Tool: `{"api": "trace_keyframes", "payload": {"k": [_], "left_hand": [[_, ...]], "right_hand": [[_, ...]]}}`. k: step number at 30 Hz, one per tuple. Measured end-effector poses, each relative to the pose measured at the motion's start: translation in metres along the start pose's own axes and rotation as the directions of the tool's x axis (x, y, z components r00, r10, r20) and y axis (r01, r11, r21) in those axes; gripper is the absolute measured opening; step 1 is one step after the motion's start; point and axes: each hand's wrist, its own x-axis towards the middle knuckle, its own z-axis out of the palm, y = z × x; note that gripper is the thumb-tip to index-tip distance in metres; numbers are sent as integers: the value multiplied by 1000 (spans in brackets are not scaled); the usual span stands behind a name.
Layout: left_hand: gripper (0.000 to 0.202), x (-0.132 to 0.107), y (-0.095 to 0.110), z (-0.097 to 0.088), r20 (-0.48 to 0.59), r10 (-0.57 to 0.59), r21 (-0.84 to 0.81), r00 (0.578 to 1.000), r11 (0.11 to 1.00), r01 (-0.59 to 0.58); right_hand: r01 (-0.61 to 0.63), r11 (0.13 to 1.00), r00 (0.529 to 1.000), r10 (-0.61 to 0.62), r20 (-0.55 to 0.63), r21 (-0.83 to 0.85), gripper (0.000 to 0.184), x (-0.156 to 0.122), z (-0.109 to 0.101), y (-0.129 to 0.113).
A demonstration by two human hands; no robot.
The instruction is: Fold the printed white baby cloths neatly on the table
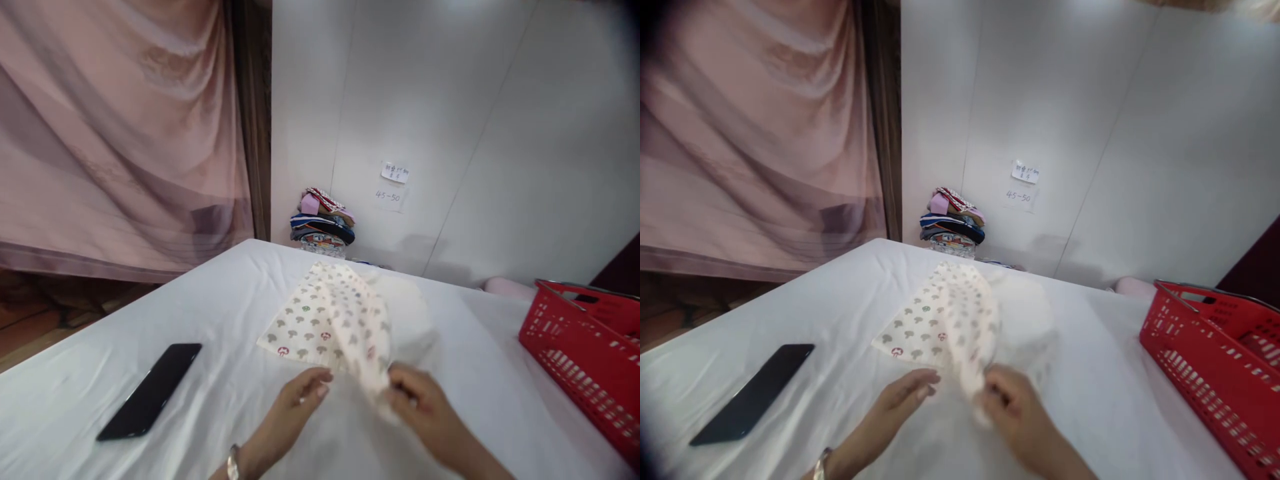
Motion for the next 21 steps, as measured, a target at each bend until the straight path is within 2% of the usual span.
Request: {"api": "trace_keyframes", "payload": {"k": [1, 2, 4, 6, 9, 12, 15, 18, 21], "left_hand": [[43, -4, 7, 10, 103, 54, -136, 993, 990, -39], [50, -9, 10, 20, 194, 98, -265, 976, 963, -44], [57, -17, 10, 35, 300, 111, -450, 947, 892, 38], [52, -22, -1, 42, 289, 2, -554, 957, 816, 165], [42, -26, -25, 36, 181, -179, -655, 967, 711, 254], [40, -33, -41, 22, 150, -229, -703, 962, 659, 266], [41, -41, -41, 11, 182, -181, -692, 967, 675, 256], [44, -47, -26, 5, 191, -115, -652, 975, 727, 214], [42, -51, -3, 2, 221, -89, -533, 971, 823, 197]], "right_hand": [[34, 998, 992, -40, 116, 61, 26, -10, 16, -11], [15, 995, 970, -39, 240, 101, 23, -19, 33, -15], [-49, 993, 951, 12, 310, 112, 21, -29, 65, -7], [-149, 983, 928, 101, 358, 109, 23, -33, 91, 12], [-170, 963, 874, 50, 484, 207, 28, -34, 111, 34], [-211, 951, 836, 55, 546, 227, 28, -38, 104, 34], [-316, 935, 825, 188, 534, 160, 18, -45, 80, 27], [-353, 935, 855, 309, 417, 29, 21, -53, 57, 35], [-360, 933, 871, 332, 361, 11, 26, -63, 48, 56]]}}
